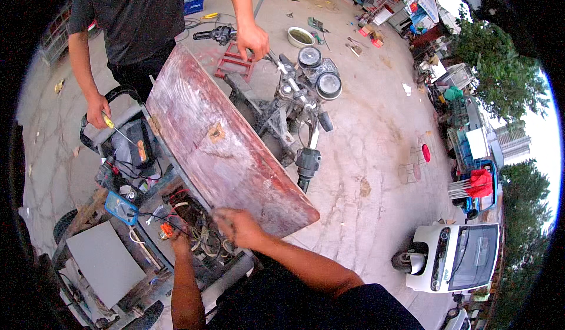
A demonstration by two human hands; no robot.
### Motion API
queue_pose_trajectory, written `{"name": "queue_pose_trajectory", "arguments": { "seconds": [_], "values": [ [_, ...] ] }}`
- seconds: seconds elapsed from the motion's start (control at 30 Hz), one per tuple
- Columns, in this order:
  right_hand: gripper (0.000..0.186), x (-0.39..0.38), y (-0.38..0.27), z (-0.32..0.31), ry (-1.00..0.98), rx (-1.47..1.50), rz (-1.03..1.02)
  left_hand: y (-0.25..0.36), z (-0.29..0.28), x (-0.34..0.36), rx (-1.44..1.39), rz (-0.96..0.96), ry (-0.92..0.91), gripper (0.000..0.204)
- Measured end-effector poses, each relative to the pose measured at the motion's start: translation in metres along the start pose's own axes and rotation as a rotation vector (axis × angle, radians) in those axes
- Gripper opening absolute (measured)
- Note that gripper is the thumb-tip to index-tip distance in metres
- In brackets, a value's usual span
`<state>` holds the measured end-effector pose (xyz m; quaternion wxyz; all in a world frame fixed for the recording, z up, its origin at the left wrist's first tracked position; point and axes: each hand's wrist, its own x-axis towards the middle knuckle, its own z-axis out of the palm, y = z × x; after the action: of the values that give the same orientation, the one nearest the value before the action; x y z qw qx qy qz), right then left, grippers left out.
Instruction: The person uses a multimeter to test voltage across wires in an open electrical compartment of a small vehicle. They repeatedly connect and disconnect probes to different wire terminals while another person assists by holding a screwdriver nearby. The person adjusts wire positions and checks readings throughout the clip.
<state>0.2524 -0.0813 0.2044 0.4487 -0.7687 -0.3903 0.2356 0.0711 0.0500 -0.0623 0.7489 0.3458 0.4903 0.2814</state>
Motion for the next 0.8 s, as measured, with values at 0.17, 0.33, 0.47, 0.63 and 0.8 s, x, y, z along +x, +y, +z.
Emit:
{"name": "queue_pose_trajectory", "arguments": {
  "seconds": [0.17,0.33,0.47,0.63,0.8],
  "values": [
    [0.023,0.044,-0.036,-0.122,0.52,-0.46,-0.11,0.021,0.009,-0.008,0.058,-0.127,-0.003,0.013],
    [0.027,0.097,-0.007,-0.194,0.68,-0.735,-0.024,0.033,0.027,-0.024,-0.023,-0.095,0.023,0.01],
    [0.026,0.126,0.003,-0.222,0.621,-0.905,0.062,0.013,0.006,-0.014,0.04,-0.158,-0.003,0.011],
    [0.018,0.165,0.031,-0.234,0.465,-0.957,0.187,-0.014,-0.026,0.006,-0.101,-0.113,-0.042,0.02],
    [0.026,0.163,0.063,-0.261,0.517,-0.912,0.173,0.015,0.013,-0.012,0.102,-0.126,0.044,0.026]
  ]
}}
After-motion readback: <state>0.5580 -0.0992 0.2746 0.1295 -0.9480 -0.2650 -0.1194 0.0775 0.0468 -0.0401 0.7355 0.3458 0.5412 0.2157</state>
